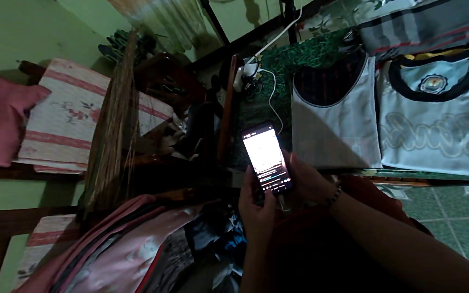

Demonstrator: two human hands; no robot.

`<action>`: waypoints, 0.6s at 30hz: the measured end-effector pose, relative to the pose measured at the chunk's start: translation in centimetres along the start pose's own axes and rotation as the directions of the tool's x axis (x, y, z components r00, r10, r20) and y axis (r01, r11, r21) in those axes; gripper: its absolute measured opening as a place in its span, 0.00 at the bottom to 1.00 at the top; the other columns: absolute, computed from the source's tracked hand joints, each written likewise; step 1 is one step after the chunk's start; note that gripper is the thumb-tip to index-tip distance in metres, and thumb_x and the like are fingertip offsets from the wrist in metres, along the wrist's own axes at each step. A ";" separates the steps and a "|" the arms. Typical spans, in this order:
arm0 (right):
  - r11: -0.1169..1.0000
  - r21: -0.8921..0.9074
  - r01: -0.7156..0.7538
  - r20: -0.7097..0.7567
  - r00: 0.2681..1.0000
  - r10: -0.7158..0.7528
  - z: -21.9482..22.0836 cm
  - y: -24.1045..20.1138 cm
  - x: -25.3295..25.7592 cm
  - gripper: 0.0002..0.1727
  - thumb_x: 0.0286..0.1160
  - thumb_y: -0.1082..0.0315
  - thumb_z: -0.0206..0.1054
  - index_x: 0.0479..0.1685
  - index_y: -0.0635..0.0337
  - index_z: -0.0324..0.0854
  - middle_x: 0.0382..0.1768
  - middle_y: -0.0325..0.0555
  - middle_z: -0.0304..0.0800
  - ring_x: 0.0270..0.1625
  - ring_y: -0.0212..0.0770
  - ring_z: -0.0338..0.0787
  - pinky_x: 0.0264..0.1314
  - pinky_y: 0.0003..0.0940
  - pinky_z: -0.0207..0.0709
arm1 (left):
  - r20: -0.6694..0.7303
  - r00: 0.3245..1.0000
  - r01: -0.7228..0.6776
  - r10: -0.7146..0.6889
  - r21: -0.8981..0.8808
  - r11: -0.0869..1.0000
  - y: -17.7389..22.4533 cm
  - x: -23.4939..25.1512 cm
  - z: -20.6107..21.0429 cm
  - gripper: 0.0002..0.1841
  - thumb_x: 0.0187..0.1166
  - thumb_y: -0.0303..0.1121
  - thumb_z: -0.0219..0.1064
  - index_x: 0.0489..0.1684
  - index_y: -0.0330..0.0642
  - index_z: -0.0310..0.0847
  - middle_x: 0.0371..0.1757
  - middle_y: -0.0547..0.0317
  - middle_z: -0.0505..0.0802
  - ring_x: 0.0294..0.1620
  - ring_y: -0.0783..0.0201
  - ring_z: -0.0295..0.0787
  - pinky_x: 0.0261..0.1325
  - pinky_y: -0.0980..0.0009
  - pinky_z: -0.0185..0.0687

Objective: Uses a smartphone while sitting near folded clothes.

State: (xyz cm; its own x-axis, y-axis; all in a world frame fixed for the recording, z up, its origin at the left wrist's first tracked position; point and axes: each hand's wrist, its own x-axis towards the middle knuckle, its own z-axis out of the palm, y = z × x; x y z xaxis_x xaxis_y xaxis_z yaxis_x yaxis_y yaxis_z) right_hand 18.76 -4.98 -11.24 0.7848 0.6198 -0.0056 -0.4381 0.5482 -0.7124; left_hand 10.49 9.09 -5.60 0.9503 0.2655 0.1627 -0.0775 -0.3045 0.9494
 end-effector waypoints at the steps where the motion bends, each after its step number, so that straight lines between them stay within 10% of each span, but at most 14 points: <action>1: 1.000 -0.004 0.005 0.000 1.000 -0.005 0.0 0.0 0.0 0.44 0.77 0.27 0.53 0.86 0.44 0.61 0.64 0.36 0.86 0.64 0.32 0.87 0.65 0.33 0.84 | -0.001 1.000 0.000 0.000 0.000 1.000 0.0 0.0 0.0 0.34 0.73 0.20 0.64 0.83 0.23 0.61 0.66 0.41 0.86 0.59 0.65 0.90 0.60 0.72 0.89; 18: 1.000 0.006 -0.007 -0.014 1.000 0.007 0.3 -0.3 -0.1 0.38 0.83 0.31 0.48 0.83 0.47 0.63 0.63 0.35 0.86 0.64 0.30 0.87 0.65 0.31 0.84 | -0.007 1.000 -0.004 0.004 0.023 1.000 0.1 0.0 0.0 0.33 0.73 0.20 0.64 0.82 0.21 0.62 0.67 0.40 0.86 0.60 0.67 0.89 0.61 0.74 0.88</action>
State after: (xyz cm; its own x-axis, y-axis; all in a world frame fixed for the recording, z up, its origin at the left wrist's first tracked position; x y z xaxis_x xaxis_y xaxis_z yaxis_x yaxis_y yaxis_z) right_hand 18.68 -5.02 -10.86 0.7878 0.6156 -0.0210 -0.4465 0.5472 -0.7080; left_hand 10.48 9.02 -5.54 0.9479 0.2705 0.1682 -0.0742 -0.3263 0.9423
